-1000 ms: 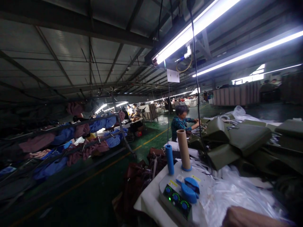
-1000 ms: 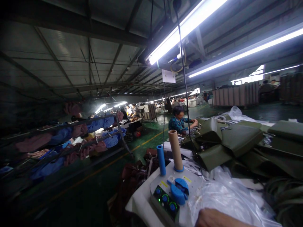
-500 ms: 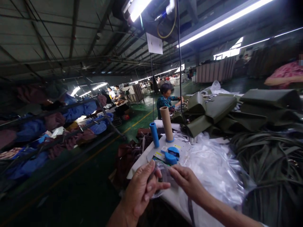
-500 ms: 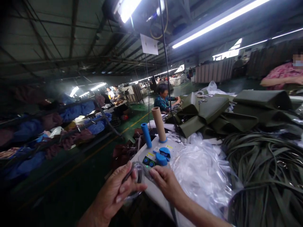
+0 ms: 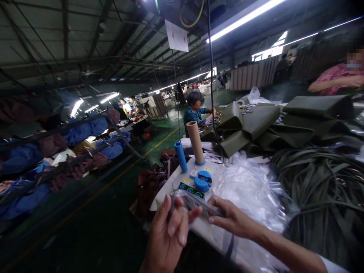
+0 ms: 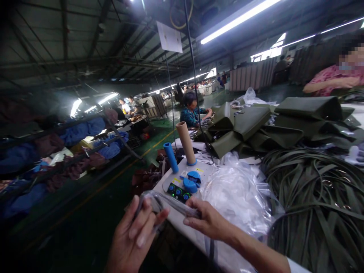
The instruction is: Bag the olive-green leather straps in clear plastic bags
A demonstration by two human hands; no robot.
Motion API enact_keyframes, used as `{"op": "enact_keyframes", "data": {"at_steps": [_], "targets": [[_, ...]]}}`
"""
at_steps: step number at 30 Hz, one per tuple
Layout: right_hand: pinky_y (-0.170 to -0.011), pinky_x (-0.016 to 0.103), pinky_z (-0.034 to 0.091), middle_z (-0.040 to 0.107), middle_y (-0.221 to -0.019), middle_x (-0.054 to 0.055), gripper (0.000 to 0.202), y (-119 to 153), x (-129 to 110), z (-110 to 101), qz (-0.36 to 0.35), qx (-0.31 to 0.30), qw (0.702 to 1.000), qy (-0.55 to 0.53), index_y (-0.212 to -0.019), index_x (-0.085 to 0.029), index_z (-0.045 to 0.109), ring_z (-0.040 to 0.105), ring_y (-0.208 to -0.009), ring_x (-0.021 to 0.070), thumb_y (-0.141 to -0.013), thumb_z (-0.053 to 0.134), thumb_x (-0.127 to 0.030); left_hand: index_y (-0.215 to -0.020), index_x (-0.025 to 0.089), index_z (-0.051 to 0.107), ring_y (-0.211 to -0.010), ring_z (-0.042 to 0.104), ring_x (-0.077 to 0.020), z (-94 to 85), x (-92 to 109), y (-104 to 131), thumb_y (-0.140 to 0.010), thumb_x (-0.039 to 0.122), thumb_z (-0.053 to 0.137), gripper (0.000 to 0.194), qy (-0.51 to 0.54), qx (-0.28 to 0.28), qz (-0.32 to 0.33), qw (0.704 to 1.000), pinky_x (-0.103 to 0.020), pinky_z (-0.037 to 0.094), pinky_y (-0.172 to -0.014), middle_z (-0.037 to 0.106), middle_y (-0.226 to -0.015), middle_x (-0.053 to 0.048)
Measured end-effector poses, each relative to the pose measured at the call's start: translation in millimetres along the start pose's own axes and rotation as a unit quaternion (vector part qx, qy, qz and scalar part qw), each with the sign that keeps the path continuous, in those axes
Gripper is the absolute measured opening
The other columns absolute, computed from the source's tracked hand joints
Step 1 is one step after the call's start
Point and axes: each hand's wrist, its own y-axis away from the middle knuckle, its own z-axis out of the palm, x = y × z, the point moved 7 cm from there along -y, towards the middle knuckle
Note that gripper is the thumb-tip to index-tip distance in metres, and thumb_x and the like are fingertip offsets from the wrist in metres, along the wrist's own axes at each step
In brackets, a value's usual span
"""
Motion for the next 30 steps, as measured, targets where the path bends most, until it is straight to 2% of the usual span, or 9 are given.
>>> {"op": "enact_keyframes", "data": {"at_steps": [4, 8, 10, 14, 17, 19, 22, 25, 30], "targets": [[-0.062, 0.023, 0.038, 0.048, -0.071, 0.002, 0.042, 25.6, 19.3, 32.0, 0.027, 0.099, 0.994, 0.043, -0.074, -0.016, 0.052, 0.048, -0.068, 0.0124, -0.089, 0.035, -0.051, -0.082, 0.012, 0.066, -0.055, 0.06, -0.0079, 9.0, 25.5, -14.8, -0.084, 0.027, 0.055, 0.018, -0.02, 0.017, 0.165, 0.986, -0.037, 0.045, -0.097, 0.053, -0.049, 0.006], [-0.049, 0.019, 0.031, 0.042, -0.06, -0.002, 0.054, 46.3, 26.5, 65.0, 0.132, 0.046, 0.983, -0.118, -0.074, -0.015, 0.051, 0.042, -0.053, 0.0083, -0.084, 0.033, -0.065, -0.092, 0.018, 0.062, -0.092, 0.064, -0.0196, 6.2, 27.0, -25.7, -0.087, 0.032, 0.049, 0.02, -0.213, 0.026, 0.262, 0.941, -0.038, 0.04, -0.1, 0.061, -0.066, 0.001], [-0.045, 0.018, 0.028, 0.043, -0.058, -0.002, 0.058, 53.1, 11.8, 69.3, 0.149, 0.004, 0.974, -0.17, -0.074, -0.014, 0.05, 0.039, -0.049, 0.0065, -0.079, 0.035, -0.07, -0.095, 0.018, 0.06, -0.1, 0.061, -0.0214, 6.6, 18.2, -29.0, -0.089, 0.03, 0.044, 0.021, -0.436, -0.008, 0.305, 0.847, -0.038, 0.039, -0.1, 0.065, -0.079, -0.003], [-0.035, 0.015, 0.021, 0.04, -0.042, -0.005, 0.053, 53.8, -20.8, 37.7, 0.221, -0.024, 0.942, -0.25, -0.075, -0.015, 0.05, 0.032, -0.035, 0.0048, -0.082, 0.035, -0.065, -0.089, 0.014, 0.058, -0.083, 0.064, -0.0217, 1.4, -25.6, -22.3, -0.092, 0.029, 0.034, 0.028, -0.724, -0.141, 0.345, 0.581, -0.033, 0.05, -0.076, 0.067, -0.083, -0.011], [-0.029, 0.014, 0.012, 0.033, -0.035, -0.009, 0.044, 38.3, -31.0, 0.6, 0.288, -0.038, 0.907, -0.306, -0.071, -0.016, 0.047, 0.019, -0.027, 0.0033, -0.085, 0.038, -0.056, -0.08, 0.014, 0.056, -0.069, 0.062, -0.0232, 4.7, -41.2, -2.7, -0.091, 0.042, 0.026, 0.043, -0.747, -0.198, 0.372, 0.514, -0.034, 0.049, -0.066, 0.064, -0.072, -0.012], [-0.029, 0.014, 0.012, 0.036, -0.038, -0.008, 0.042, 19.8, -35.4, -18.3, 0.258, -0.084, 0.928, -0.256, -0.07, -0.015, 0.048, 0.02, -0.029, 0.0028, -0.08, 0.048, -0.056, -0.076, 0.015, 0.055, -0.064, 0.06, -0.0217, 10.1, -39.1, 4.4, -0.091, 0.041, 0.025, 0.043, -0.782, -0.194, 0.338, 0.486, -0.032, 0.047, -0.061, 0.063, -0.067, -0.01], [-0.041, 0.016, 0.033, 0.055, -0.067, 0.0, 0.041, -9.3, -44.2, -37.9, 0.083, -0.029, 0.996, -0.028, -0.087, -0.014, 0.055, 0.043, -0.048, 0.006, -0.068, 0.068, -0.048, -0.07, 0.016, 0.053, -0.045, 0.052, -0.0133, -1.4, -18.0, -4.0, -0.092, 0.04, 0.027, 0.041, -0.795, -0.112, 0.116, 0.585, -0.022, 0.037, -0.044, 0.054, -0.05, -0.001], [-0.077, 0.028, 0.045, 0.057, -0.1, 0.008, 0.029, -14.3, -57.7, -21.7, -0.093, 0.118, 0.979, 0.14, -0.099, -0.017, 0.058, 0.053, -0.088, 0.0164, -0.077, 0.063, -0.036, -0.065, 0.015, 0.053, -0.027, 0.033, -0.0055, -16.7, 2.7, -4.4, -0.088, 0.049, 0.032, 0.047, -0.675, -0.021, -0.1, 0.731, -0.015, 0.023, -0.032, 0.038, -0.033, 0.006], [-0.087, 0.03, 0.043, 0.06, -0.095, 0.006, 0.028, -10.7, -41.3, 48.9, -0.087, 0.141, 0.986, 0.008, -0.099, -0.018, 0.06, 0.055, -0.093, 0.0165, -0.093, 0.037, -0.032, -0.056, 0.01, 0.058, -0.021, 0.034, -0.0046, -2.5, 23.0, 1.9, -0.082, 0.048, 0.045, 0.048, -0.443, 0.038, -0.189, 0.876, -0.011, 0.019, -0.025, 0.033, -0.026, 0.006]]}}
